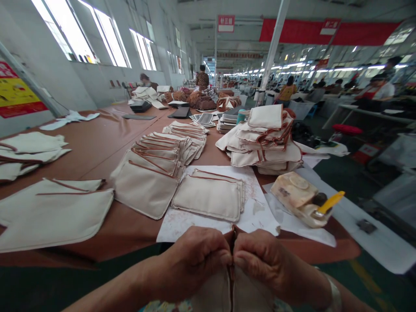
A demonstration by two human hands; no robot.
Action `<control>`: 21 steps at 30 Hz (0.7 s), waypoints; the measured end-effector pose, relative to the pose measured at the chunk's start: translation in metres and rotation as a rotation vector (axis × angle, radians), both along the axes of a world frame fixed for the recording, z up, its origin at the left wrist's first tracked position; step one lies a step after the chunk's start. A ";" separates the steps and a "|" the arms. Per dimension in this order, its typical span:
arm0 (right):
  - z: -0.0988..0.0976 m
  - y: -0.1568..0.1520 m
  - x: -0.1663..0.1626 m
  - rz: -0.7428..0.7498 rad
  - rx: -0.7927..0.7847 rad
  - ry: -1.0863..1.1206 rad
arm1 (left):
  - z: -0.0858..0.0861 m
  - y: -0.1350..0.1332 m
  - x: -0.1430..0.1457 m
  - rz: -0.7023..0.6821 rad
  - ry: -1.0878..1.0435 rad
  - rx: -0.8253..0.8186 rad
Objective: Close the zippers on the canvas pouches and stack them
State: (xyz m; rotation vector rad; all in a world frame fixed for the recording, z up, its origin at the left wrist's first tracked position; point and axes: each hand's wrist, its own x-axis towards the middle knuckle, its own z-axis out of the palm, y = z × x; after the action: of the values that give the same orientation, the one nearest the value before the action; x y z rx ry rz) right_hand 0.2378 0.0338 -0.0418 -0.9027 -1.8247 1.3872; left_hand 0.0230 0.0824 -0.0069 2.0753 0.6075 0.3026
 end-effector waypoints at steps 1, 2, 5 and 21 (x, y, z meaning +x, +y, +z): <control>-0.001 -0.001 -0.001 -0.004 0.037 0.037 | -0.003 -0.001 0.001 -0.004 -0.074 -0.084; -0.001 -0.002 -0.002 -0.011 0.062 0.069 | -0.006 -0.001 0.001 -0.006 -0.143 -0.188; -0.004 -0.004 -0.004 -0.030 0.066 0.145 | -0.019 0.001 0.002 0.003 -0.270 -0.547; -0.014 -0.004 0.004 -0.055 -0.083 0.271 | -0.004 0.003 -0.001 0.003 -0.281 -0.755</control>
State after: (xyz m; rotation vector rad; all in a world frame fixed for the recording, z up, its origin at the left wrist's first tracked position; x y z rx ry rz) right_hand 0.2414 0.0300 -0.0556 -0.7592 -1.5387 1.4814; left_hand 0.0223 0.0855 -0.0110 1.2801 0.4571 0.3008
